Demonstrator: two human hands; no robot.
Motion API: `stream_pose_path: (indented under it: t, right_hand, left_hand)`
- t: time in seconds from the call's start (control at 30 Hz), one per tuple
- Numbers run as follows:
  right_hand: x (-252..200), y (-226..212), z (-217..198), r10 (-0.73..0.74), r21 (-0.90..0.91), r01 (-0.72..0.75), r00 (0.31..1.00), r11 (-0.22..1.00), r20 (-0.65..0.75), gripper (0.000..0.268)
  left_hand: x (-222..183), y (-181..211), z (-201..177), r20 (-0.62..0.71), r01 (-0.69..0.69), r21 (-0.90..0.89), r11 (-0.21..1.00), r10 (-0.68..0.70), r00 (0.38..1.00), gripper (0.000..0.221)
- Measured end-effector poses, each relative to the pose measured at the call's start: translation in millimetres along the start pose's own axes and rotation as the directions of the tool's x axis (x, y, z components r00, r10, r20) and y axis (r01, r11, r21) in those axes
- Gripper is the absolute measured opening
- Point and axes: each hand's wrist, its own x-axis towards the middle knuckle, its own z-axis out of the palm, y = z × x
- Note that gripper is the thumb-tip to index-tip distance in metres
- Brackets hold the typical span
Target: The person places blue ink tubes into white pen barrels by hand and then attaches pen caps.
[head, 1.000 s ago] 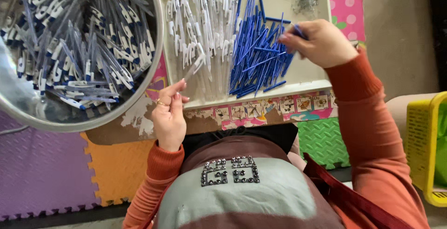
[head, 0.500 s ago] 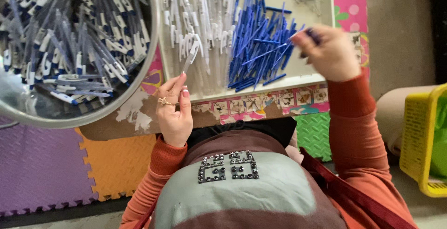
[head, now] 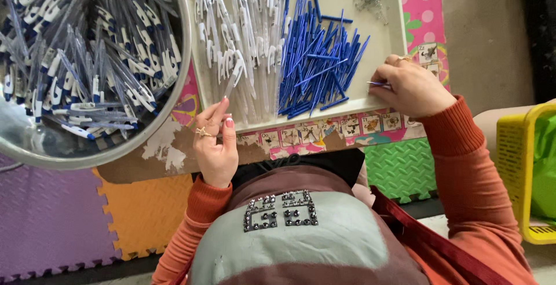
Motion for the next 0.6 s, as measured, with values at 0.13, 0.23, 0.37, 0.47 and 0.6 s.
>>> stream_pose_path:
  t: [0.13,0.23,0.37,0.47,0.6]
  right_hand:
    - [39,11,-6,0.013,0.148,0.012,0.986,0.989,-0.169,0.018]
    - [85,9,-14,0.031,0.137,0.027,0.912,0.99,-0.409,0.019]
    - [141,7,-24,0.123,0.04,-0.118,0.871,0.992,-0.476,0.016]
    - [145,15,-25,0.027,-0.043,-0.072,0.76,0.996,-0.65,0.013]
    - [108,-8,-10,-0.149,-0.092,0.118,0.714,0.989,-0.684,0.011]
  left_hand:
    - [-2,-1,1,-0.008,0.026,0.006,1.0,-0.026,1.0,0.033]
    - [-1,-1,1,-0.014,0.019,0.028,0.999,-0.018,1.0,0.033]
    - [-2,-3,0,-0.029,0.005,0.061,0.998,-0.003,1.0,0.032]
    - [-3,-5,-1,-0.034,0.008,0.061,0.998,-0.006,0.999,0.032]
    - [1,3,0,-0.076,-0.017,0.089,0.996,0.024,0.997,0.032]
